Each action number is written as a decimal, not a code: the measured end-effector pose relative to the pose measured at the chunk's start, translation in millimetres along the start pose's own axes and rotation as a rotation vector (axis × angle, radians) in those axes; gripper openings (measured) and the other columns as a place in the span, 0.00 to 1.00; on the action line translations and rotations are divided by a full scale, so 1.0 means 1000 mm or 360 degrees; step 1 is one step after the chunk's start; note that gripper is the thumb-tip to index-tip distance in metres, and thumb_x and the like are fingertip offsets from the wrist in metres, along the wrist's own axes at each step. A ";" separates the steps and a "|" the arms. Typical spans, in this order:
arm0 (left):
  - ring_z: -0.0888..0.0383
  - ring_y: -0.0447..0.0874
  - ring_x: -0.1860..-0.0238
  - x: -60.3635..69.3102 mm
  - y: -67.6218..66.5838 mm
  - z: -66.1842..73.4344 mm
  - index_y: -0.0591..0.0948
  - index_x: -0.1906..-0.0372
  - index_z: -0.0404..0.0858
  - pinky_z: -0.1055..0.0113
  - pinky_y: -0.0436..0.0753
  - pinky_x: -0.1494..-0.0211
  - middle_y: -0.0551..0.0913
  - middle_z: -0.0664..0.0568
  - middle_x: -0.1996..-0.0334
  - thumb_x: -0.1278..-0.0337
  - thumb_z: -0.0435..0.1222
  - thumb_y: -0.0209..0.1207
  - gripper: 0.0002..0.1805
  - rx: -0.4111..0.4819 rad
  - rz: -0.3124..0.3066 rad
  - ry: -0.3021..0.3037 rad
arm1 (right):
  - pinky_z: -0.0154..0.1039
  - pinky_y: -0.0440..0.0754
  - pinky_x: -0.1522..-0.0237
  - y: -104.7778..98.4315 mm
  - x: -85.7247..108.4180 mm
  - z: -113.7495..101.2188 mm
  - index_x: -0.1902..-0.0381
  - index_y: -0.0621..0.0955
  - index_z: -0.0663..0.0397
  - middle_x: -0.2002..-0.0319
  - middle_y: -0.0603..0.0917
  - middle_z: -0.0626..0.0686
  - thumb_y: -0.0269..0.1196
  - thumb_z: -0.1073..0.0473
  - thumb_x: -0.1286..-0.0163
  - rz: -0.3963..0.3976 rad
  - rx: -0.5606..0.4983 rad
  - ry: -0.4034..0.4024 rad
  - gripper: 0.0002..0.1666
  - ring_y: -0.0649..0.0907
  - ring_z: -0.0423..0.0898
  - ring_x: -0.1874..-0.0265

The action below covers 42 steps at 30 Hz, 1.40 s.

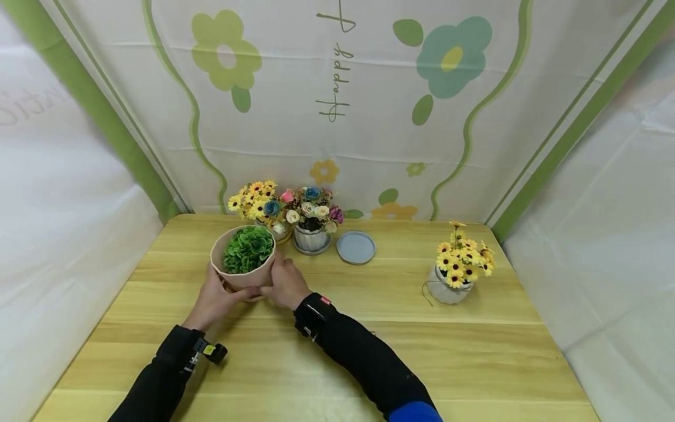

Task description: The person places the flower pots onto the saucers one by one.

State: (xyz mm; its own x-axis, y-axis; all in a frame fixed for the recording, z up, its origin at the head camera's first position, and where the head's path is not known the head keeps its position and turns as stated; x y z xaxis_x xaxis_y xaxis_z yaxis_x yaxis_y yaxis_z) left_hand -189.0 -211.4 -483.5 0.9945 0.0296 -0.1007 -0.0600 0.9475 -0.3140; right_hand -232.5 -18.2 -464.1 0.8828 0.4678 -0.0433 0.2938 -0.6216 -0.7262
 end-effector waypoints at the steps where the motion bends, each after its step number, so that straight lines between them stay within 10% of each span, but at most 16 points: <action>1: 0.42 0.52 0.16 -0.001 -0.001 -0.001 0.40 0.14 0.47 0.39 0.58 0.14 0.51 0.41 0.15 0.50 0.36 0.81 0.71 0.0006 0.0000 0.0011 | 0.49 0.83 0.30 0.001 -0.002 0.000 0.18 0.55 0.65 0.27 0.74 0.66 0.78 0.50 0.34 -0.0004 0.0006 0.0009 0.60 0.79 0.57 0.29; 25: 0.42 0.51 0.16 -0.025 -0.021 -0.010 0.39 0.14 0.51 0.39 0.57 0.14 0.49 0.42 0.15 0.51 0.33 0.81 0.71 0.0034 -0.0009 0.0039 | 0.49 0.84 0.34 0.007 -0.030 -0.011 0.17 0.54 0.62 0.27 0.73 0.66 0.73 0.45 0.30 -0.0070 0.0065 0.0207 0.58 0.79 0.58 0.30; 35: 0.41 0.51 0.16 -0.017 -0.021 -0.007 0.41 0.13 0.46 0.38 0.58 0.15 0.50 0.42 0.15 0.48 0.30 0.78 0.68 0.0037 0.0019 0.0128 | 0.50 0.70 0.19 0.007 -0.028 -0.003 0.13 0.44 0.49 0.16 0.58 0.58 0.73 0.44 0.30 -0.0093 -0.0194 -0.0086 0.64 0.65 0.54 0.18; 42: 0.33 0.51 0.16 0.008 -0.019 0.016 0.36 0.14 0.36 0.33 0.61 0.17 0.48 0.31 0.16 0.39 0.39 0.75 0.66 -0.0209 -0.0046 -0.0076 | 0.51 0.66 0.17 -0.008 0.000 0.003 0.12 0.44 0.47 0.13 0.51 0.58 0.69 0.40 0.26 -0.0217 -0.0162 -0.0072 0.61 0.56 0.55 0.14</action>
State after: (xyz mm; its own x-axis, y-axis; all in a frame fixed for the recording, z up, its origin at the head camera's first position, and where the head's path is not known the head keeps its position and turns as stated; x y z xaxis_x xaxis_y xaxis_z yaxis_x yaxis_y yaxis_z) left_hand -178.3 -223.7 -463.1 0.9987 0.0208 -0.0455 -0.0387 0.8985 -0.4372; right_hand -236.3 -11.0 -460.6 0.8154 0.5786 0.0185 0.4475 -0.6098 -0.6541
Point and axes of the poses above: each hand's wrist, its own x-axis away from the middle knuckle, its own y-axis out of the palm, z = x × y, the point moved 1 cm from there along -x, towards the middle knuckle
